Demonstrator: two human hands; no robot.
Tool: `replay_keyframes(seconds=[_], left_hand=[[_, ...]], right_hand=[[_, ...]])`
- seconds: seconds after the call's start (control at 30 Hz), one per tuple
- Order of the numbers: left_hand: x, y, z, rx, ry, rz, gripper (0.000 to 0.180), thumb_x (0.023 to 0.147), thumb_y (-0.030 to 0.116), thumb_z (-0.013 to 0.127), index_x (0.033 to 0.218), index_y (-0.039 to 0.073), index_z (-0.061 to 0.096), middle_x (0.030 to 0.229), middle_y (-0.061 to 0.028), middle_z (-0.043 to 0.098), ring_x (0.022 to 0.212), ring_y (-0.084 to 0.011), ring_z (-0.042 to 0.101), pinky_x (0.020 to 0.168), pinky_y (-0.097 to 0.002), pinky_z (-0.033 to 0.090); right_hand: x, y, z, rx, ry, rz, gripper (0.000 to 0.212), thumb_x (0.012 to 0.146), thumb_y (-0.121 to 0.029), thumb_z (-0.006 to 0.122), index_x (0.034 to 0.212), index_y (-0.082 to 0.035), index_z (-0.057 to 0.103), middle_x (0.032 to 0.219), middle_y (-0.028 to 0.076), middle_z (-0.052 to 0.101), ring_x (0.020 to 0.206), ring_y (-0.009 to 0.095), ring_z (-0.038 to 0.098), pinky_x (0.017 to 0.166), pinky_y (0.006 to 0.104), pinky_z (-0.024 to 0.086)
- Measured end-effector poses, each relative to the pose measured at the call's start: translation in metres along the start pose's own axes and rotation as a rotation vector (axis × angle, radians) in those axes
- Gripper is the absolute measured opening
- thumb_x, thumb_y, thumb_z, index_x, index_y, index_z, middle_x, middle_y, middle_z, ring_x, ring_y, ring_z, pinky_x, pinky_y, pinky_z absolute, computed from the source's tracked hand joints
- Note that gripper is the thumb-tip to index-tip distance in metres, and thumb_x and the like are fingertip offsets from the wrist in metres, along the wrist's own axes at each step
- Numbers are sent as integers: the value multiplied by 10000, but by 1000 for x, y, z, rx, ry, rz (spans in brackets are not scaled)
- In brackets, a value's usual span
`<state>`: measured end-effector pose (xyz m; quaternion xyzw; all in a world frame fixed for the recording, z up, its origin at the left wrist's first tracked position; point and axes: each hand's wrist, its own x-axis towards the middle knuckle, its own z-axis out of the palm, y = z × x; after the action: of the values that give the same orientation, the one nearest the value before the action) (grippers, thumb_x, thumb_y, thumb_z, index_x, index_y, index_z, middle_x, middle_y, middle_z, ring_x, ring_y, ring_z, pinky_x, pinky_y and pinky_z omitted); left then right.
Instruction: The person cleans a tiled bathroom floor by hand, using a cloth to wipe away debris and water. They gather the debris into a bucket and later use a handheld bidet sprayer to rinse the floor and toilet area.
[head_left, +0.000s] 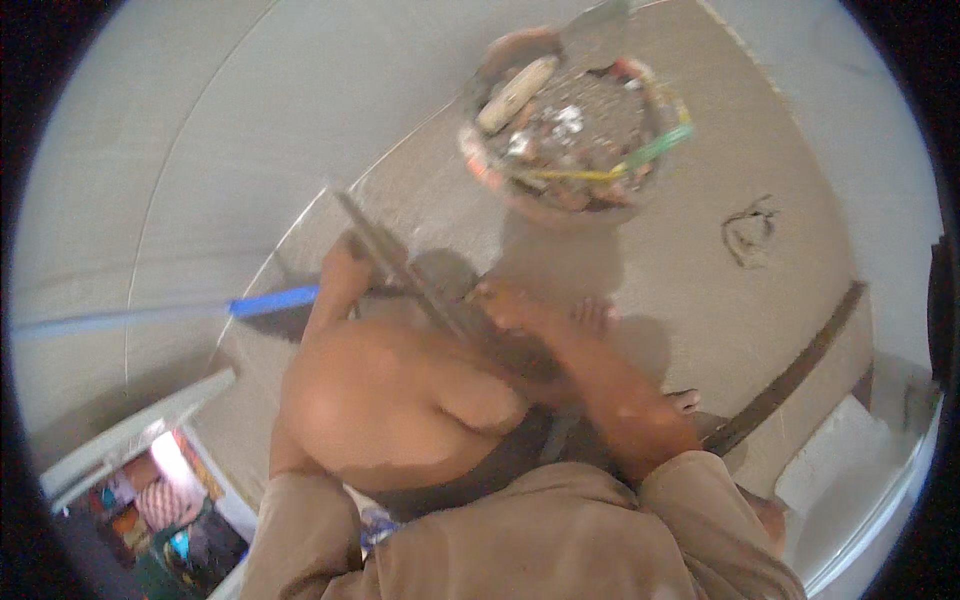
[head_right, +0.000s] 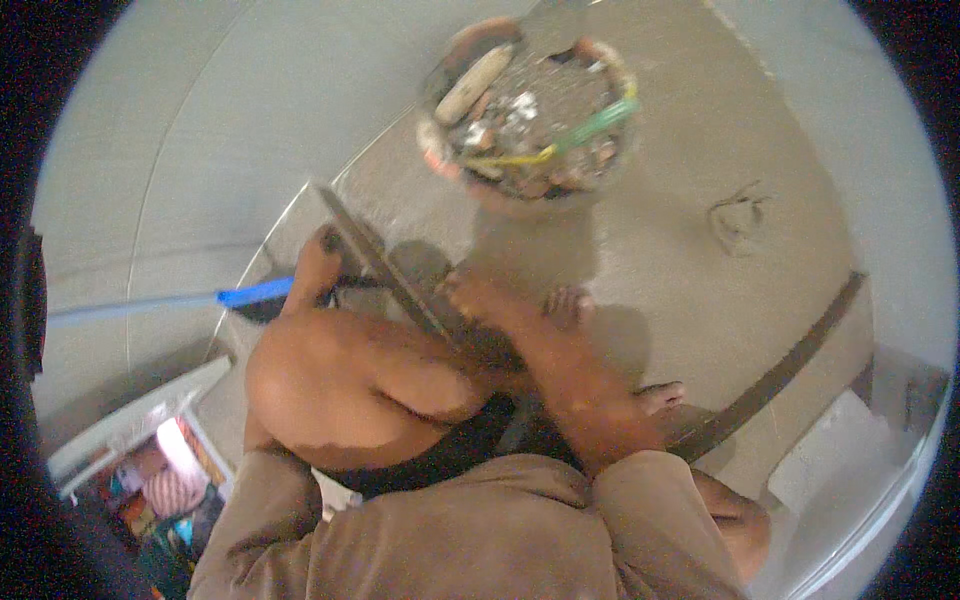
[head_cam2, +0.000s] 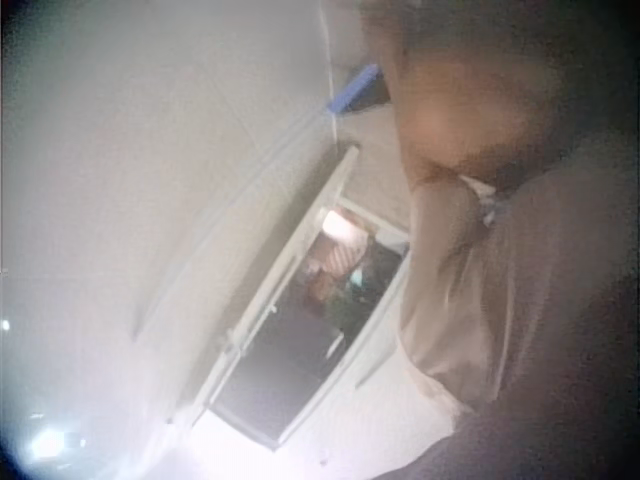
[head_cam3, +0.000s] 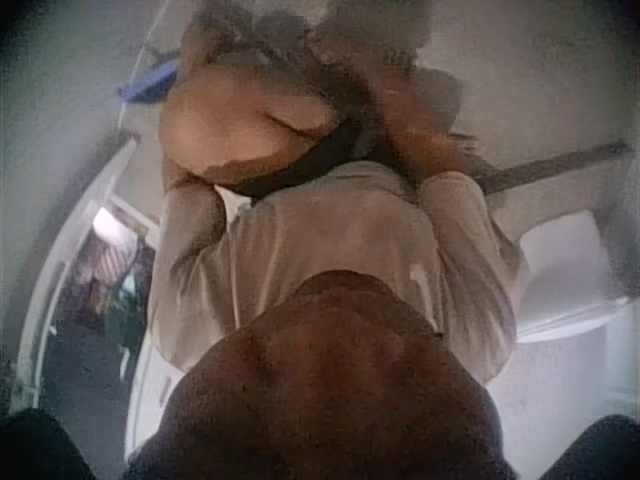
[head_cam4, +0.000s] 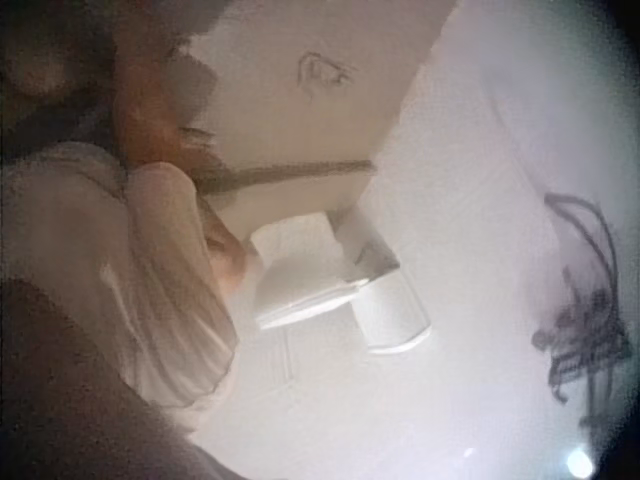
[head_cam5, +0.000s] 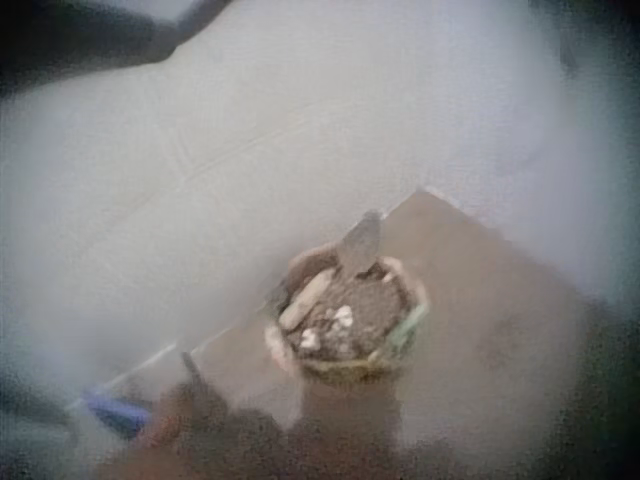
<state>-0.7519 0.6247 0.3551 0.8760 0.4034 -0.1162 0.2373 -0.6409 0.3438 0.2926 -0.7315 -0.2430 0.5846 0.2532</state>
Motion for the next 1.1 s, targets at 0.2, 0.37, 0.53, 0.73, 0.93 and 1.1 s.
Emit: replay_keyframes(seconds=[0.2, 0.37, 0.53, 0.73, 0.93, 1.1], left_hand=[[-13, 17, -6, -174, -108, 4, 555, 819, 8, 614, 1366, -73, 560, 1266, -236, 697, 1202, -341, 658, 1043, -399, 500], [9, -46, 4, -458, -88, 96, 411, 844, 50, 655, 1253, 8, 648, 1054, -194, 755, 992, -324, 741, 859, -448, 568], [-2, -8, 5, -450, -188, 160, 450, 899, 132, 651, 1329, 11, 591, 1213, -211, 654, 1110, -336, 665, 930, -457, 527], [-31, 18, -40, -283, -177, 186, 558, 973, 237, 639, 1462, 11, 491, 1450, -242, 503, 1293, -368, 553, 1055, -480, 466], [-22, 66, -110, -558, -116, 224, 741, 1013, 283, 649, 1608, 12, 300, 1607, -273, 378, 1455, -374, 426, 1160, -476, 389], [-100, 193, -154, -556, -85, 511, 750, 1011, 206, 632, 1607, -45, 252, 1647, -286, 300, 1522, -383, 329, 1221, -445, 306]], right_hand=[[-88, 95, 3, -190, 353, -216, 486, 1054, -407, 535, 1345, -25, 609, 1319, 254, 640, 1149, 416, 643, 1020, 519, 476], [-254, 86, -38, 291, 621, 49, 361, 1029, -257, 570, 1303, -22, 584, 1302, 306, 608, 1250, 467, 579, 1089, 501, 450], [-269, 89, -59, -83, 1213, -220, 410, 1016, -215, 575, 1369, -9, 544, 1140, 234, 671, 1067, 424, 656, 960, 470, 510], [-230, 22, -105, -388, 1201, -104, 462, 954, -184, 615, 1390, -38, 560, 1228, 241, 655, 1115, 422, 663, 927, 521, 538], [-184, -30, -142, -331, 949, -105, 387, 922, -161, 647, 1281, -20, 616, 1272, 289, 624, 1115, 413, 682, 912, 498, 585], [-148, -34, -143, -288, 1108, -182, 353, 932, -185, 637, 1241, -15, 642, 1251, 284, 619, 1183, 422, 644, 970, 499, 553]])
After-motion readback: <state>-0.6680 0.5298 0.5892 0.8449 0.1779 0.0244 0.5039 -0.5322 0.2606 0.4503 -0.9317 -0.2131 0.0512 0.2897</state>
